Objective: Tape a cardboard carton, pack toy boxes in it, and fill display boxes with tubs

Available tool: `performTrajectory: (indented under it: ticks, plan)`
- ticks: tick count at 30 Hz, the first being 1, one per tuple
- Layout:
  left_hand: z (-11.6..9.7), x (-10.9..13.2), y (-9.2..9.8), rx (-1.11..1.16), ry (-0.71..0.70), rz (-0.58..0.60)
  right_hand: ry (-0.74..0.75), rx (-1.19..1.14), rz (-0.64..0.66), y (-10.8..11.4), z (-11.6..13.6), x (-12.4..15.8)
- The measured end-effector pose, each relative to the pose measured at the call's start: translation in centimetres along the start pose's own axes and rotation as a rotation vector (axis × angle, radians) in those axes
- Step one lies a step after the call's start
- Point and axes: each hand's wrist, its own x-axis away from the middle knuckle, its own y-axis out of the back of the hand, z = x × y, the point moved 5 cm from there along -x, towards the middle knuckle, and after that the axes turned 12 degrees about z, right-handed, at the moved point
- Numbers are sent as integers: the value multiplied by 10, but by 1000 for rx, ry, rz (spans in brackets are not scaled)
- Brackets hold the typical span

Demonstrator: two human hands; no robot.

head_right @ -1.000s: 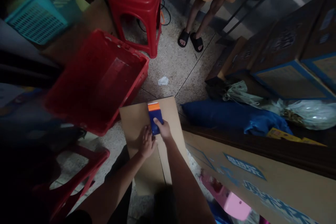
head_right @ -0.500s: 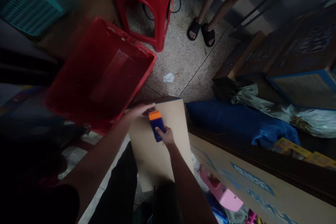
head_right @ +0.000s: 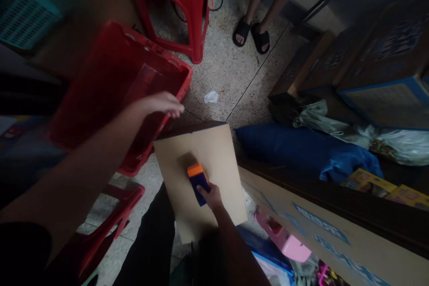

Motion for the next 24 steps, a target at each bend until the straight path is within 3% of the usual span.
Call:
performTrajectory:
  ticks: [3, 4, 6, 8, 10, 14, 17, 20, 22, 24]
  plan:
    - [60, 12, -66, -83, 442, 419, 30, 13, -23, 2, -3, 2]
    - [80, 16, -86, -55, 506, 489, 40, 12, -23, 3, -1, 1]
    - [109, 19, -117, 74, 500, 526, 59, 1, -16, 4, 3, -3]
    - [122, 16, -134, 247, 415, 541, 78, -13, -10, 5, 11, -9]
    - [117, 9, -137, 445, 250, 545, 97, -22, -8, 7, 21, -16]
    - [79, -4, -111, 580, -96, 436, 145, -68, -36, 10, 39, -28]
    - [59, -6, -99, 348, -1, 405, 163, -106, -67, 12, 47, -32]
    - [52, 0, -104, 174, 161, 516, 168, -124, -75, 13, 52, -32]
    - [52, 2, -110, 174, 157, 523, 173, -131, -78, 14, 55, -33]
    - [52, -1, -111, 166, 59, 422, 172, -139, -77, 14, 56, -34]
